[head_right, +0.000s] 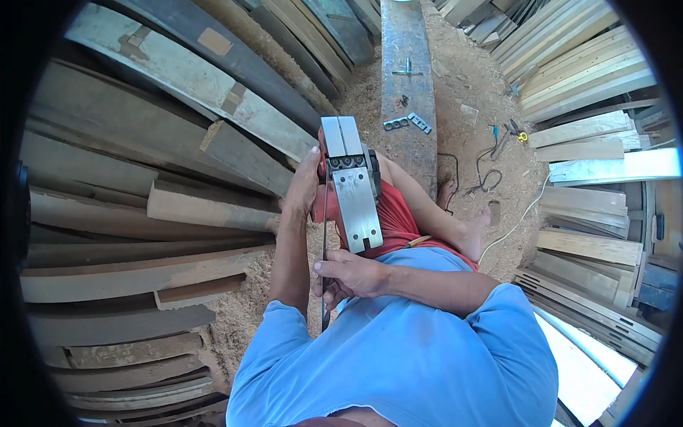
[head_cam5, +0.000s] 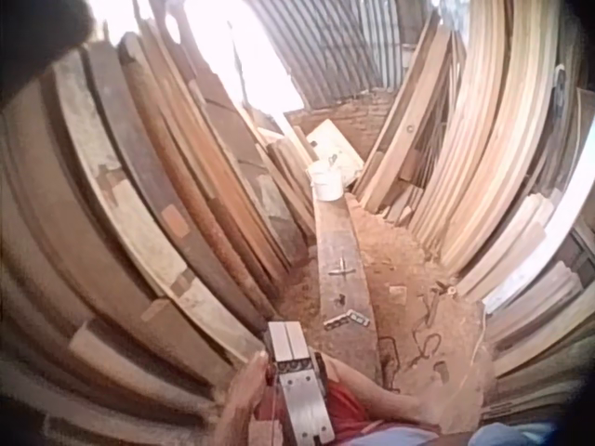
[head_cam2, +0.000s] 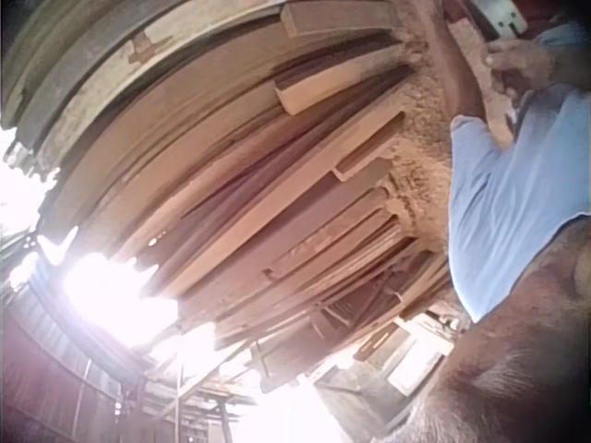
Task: The person unscrews bolts from a hand planer and removes the metal blade assembly.
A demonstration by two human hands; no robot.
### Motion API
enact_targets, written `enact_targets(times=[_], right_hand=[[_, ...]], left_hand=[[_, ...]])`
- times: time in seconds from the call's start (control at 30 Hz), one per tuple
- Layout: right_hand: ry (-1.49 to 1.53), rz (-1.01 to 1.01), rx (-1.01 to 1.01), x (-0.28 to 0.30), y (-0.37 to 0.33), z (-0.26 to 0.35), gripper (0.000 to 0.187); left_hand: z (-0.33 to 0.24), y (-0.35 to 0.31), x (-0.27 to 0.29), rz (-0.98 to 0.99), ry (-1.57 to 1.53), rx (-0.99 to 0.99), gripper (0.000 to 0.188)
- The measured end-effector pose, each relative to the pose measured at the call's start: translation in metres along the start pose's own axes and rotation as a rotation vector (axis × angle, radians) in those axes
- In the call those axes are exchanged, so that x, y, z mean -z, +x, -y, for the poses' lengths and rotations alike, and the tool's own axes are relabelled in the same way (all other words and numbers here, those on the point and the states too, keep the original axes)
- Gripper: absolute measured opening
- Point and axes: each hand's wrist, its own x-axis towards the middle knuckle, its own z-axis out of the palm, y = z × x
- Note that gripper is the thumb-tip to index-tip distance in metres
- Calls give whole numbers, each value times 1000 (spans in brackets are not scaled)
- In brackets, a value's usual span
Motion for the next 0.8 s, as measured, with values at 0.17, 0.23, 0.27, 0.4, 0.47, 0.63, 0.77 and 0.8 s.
enact_targets(times=[0.17, 0.23, 0.27, 0.4, 0.47, 0.63, 0.77, 0.8], right_hand=[[15, -39, 5, 4, 1, 1, 25], [29, -48, 1, 3, 2, 0, 24], [31, -54, -2, 2, 2, 0, 24], [39, -53, 12, 3, 3, -2, 23], [37, -52, 2, -1, 2, 1, 26], [14, -69, 6, 1, 1, 3, 27], [21, -71, 6, 1, 0, 3, 27], [22, -69, 7, 2, 0, 3, 27]], left_hand=[[-13, -7, -5, 25, 54, -38, 50], [-14, -6, -3, 14, 183, -83, 51], [-13, -6, -3, 17, 172, -72, 51], [-5, -1, 1, 12, 125, -36, 50], [2, 2, 5, 18, 122, -29, 50], [2, 3, 5, 19, 125, -2, 48], [-9, -2, -3, 57, 0, -11, 47], [-11, -3, -5, 61, 10, -19, 47]])
